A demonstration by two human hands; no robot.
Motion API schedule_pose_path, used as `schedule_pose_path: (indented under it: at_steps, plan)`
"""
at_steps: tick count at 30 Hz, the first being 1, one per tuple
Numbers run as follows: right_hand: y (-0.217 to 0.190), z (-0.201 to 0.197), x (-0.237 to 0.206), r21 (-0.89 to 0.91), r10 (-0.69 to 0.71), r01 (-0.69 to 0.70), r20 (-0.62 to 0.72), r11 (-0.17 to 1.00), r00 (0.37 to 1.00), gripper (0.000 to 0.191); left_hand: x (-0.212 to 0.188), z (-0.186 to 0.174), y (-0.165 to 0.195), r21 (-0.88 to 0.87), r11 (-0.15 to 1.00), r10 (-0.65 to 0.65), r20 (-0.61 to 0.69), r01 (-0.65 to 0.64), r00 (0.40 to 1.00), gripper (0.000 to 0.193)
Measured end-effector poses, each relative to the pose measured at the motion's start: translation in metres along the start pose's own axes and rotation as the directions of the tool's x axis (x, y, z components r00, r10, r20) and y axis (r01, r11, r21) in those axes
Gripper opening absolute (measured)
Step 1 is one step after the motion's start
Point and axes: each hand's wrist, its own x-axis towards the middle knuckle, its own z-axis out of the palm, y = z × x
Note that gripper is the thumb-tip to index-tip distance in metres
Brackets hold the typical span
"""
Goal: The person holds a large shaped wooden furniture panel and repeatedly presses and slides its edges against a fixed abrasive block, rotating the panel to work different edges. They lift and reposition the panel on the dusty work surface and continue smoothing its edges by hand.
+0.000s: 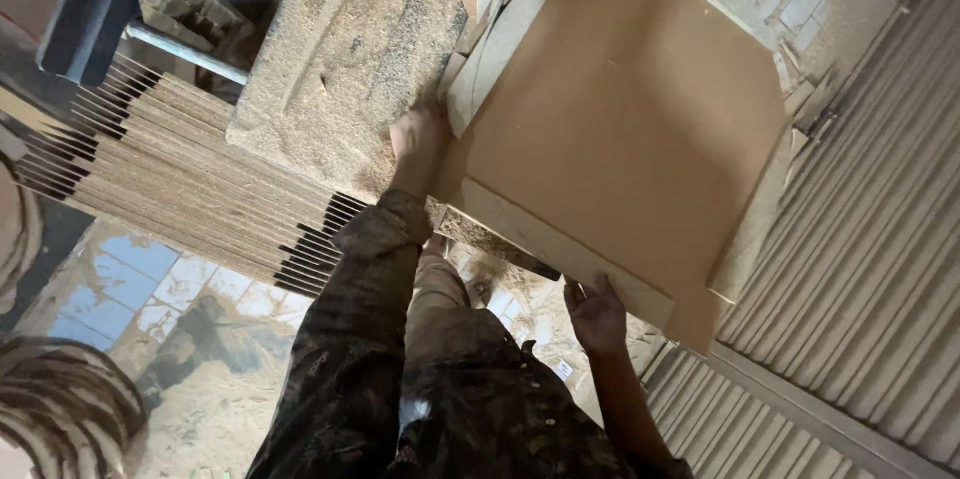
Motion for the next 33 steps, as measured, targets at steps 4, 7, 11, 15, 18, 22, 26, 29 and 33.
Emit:
schedule_pose_path:
  at_steps: [4, 7, 11, 15, 18, 22, 26, 29, 33]
  plan:
    - [0.001, -0.006, 0.004, -0.017, -0.012, 0.013, 0.034, 1.0, 0.999, 0.03, 0.001, -0.002, -0.007, -0.191, 0.98, -0.062, -0.01, 0.059, 0.998, 0.037]
    - [0.008, -0.005, 0.004, -0.071, -0.071, 0.077, 0.092, 0.994, 0.993, 0.028, -0.039, 0.014, -0.025, -0.075, 0.978, 0.147, -0.403, -0.193, 0.903, 0.044]
    - [0.014, -0.004, 0.004, -0.07, -0.055, 0.056, 0.026, 0.996, 0.998, 0.024, -0.136, 0.065, -0.03, -0.389, 0.92, -0.082, -0.077, 0.046, 0.994, 0.048]
    - [0.016, -0.008, 0.009, -0.02, -0.022, 0.023, 0.033, 1.0, 0.999, 0.017, -0.176, 0.12, 0.0, -0.693, 0.689, -0.105, 0.196, 0.214, 0.975, 0.046]
    - [0.022, -0.01, 0.012, 0.0, -0.009, 0.009, 0.006, 1.0, 1.0, 0.016, -0.166, 0.137, 0.02, -0.841, 0.518, -0.212, 0.051, 0.156, 0.976, 0.049]
    - [0.033, -0.011, 0.011, -0.033, 0.02, -0.024, -0.111, 0.999, 0.994, 0.023, -0.152, 0.134, 0.025, -0.962, 0.063, -0.269, 0.241, 0.267, 0.933, 0.043]
    - [0.04, -0.005, 0.01, -0.008, 0.023, -0.023, -0.04, 1.0, 0.999, 0.029, -0.148, 0.127, 0.021, -0.889, 0.342, -0.357, 0.177, 0.305, 0.917, 0.045]
    - [0.039, 0.003, 0.015, -0.043, 0.007, -0.009, -0.04, 0.999, 0.999, 0.031, -0.14, 0.122, 0.025, -0.902, 0.361, -0.353, 0.102, 0.236, 0.93, 0.044]
    - [0.031, 0.018, 0.027, -0.038, -0.018, 0.021, 0.06, 0.999, 0.998, 0.029, -0.119, 0.109, 0.038, -0.896, 0.408, -0.343, 0.027, 0.175, 0.939, 0.043]
